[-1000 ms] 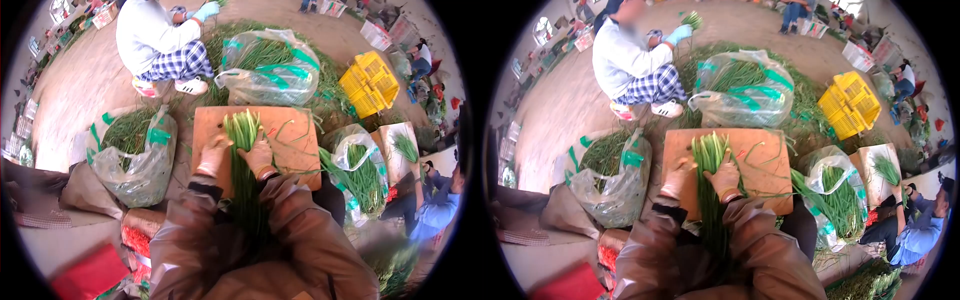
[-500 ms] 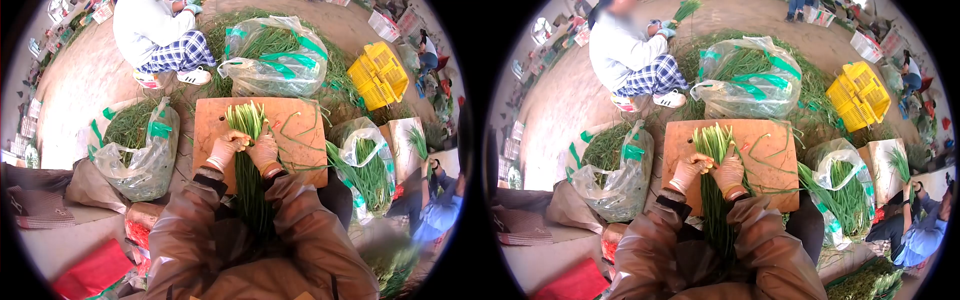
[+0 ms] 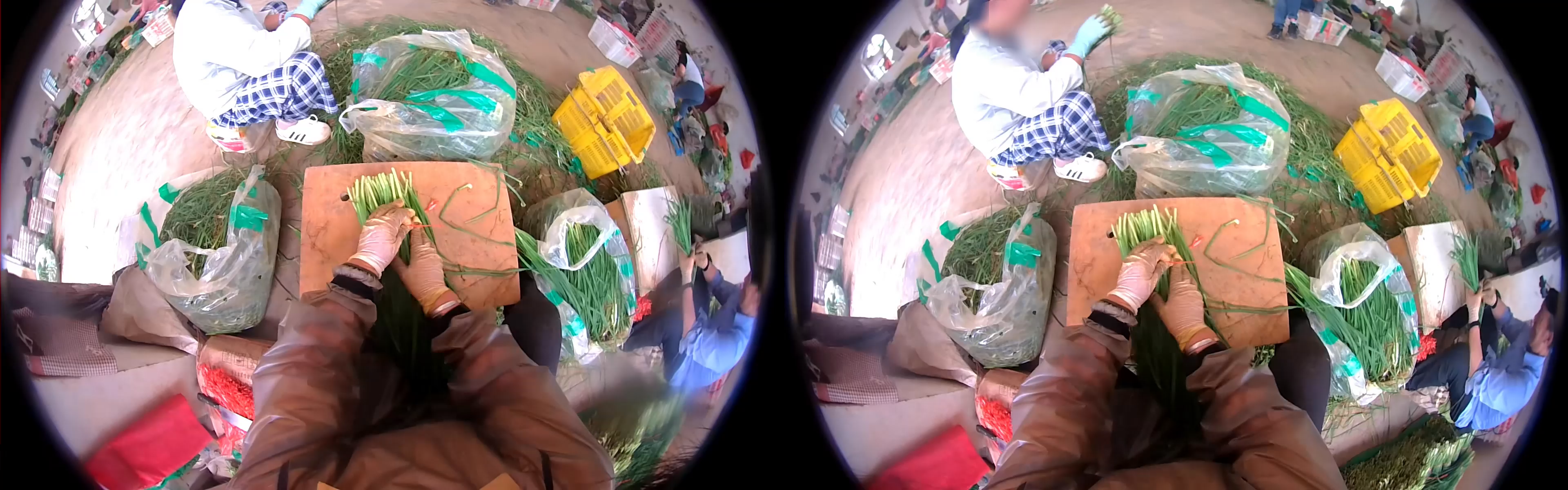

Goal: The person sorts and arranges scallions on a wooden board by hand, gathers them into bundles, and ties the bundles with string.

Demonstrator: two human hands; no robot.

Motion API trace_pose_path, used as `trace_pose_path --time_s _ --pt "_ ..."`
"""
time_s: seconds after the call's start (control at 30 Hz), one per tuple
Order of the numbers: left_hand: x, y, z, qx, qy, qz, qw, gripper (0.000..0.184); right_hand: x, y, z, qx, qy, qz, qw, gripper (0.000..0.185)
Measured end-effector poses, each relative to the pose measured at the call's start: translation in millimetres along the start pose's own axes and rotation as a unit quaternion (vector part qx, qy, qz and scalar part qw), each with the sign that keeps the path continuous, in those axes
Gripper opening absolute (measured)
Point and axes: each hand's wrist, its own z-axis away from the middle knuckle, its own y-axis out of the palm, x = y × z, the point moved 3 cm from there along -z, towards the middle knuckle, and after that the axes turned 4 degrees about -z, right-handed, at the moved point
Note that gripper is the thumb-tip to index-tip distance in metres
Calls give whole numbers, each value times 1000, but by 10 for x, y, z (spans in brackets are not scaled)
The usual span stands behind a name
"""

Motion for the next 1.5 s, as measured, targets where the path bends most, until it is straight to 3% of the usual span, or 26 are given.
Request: trace_pose_path --time_s 0.03,0.1,0.17,0.2,0.3,0.37,0.4,0.47,0.5,0.57,0.6,0.73,0.83,0.9,0.93,0.97,1.0,1.03,1.07,1.1,1.17,1.23,1.3,1.33,1.4,1.5 --pt "-201 -93 0 1 54 -167 984 24 -43 82 18 0 7 -3 1000 87" --pt "-275 -87 3 31 94 -149 984 28 -100 238 8 48 22 181 982 80" --pt "-336 -70 -32 55 170 -253 951 31 -131 181 -30 59 10 157 986 78" --pt "-249 -61 -52 54 100 -154 982 24 -58 45 -36 68 6 120 990 78" --pt "-112 27 -67 71 81 -130 986 20 -211 -306 -91 68 -33 68 995 65" --pt "-141 60 -95 96 68 -170 978 17 -464 -519 -263 69 -184 143 970 41" --pt "-130 81 -93 78 79 -182 977 17 -490 -565 -383 72 -185 141 970 41" --pt "-87 115 -63 58 94 -174 979 18 -655 -682 -623 -28 11 179 983 21" --pt "-89 111 -56 62 92 -177 978 18 -705 -622 -728 -26 13 174 984 21" --pt "-117 78 -61 44 90 -158 982 21 -642 -500 -908 -77 -143 263 951 19" --pt "-135 69 -72 47 90 -161 982 21 -624 -474 -959 -73 -167 286 941 18" --pt "-171 27 -131 56 102 -162 980 23 -551 -503 -1023 13 -147 436 888 17" --pt "-317 -120 -238 55 124 -156 978 21 -330 -510 -907 72 -133 406 901 12" --pt "-288 -134 -243 70 124 -196 970 13 -67 -589 -796 -17 -217 257 942 10" --pt "-181 -124 -232 116 92 -212 966 22 -254 -435 -835 43 -130 242 960 11" --pt "-154 -108 -202 115 94 -211 966 22 -340 -353 -818 41 -129 244 960 11" --pt "-138 -125 -179 85 93 -209 970 31 -486 -300 -818 35 -24 -24 999 12" --pt "-117 -139 -151 55 91 -208 972 41 -653 -193 -797 27 83 -291 953 13" --pt "-115 -131 -145 63 78 -217 971 44 -655 -97 -779 50 131 -411 901 19" --pt "-117 -123 -142 62 78 -218 971 44 -655 -50 -745 50 130 -411 901 19" --pt "-97 -99 -128 38 63 -216 974 44 -648 1 -610 -17 238 -617 749 16" --pt "-55 -67 -97 33 74 -205 975 42 -677 42 -558 -2 255 -635 729 20" --pt "-39 -79 -99 38 83 -207 974 38 -667 115 -611 -53 170 -599 781 19" --pt "-11 -57 -96 36 70 -188 979 35 -685 135 -644 -53 169 -600 780 19" --pt "-38 -86 -106 36 75 -189 978 33 -709 149 -681 -23 217 -399 890 16" --pt "-95 -90 -115 47 77 -192 977 24 -682 183 -695 -45 210 -426 879 12"
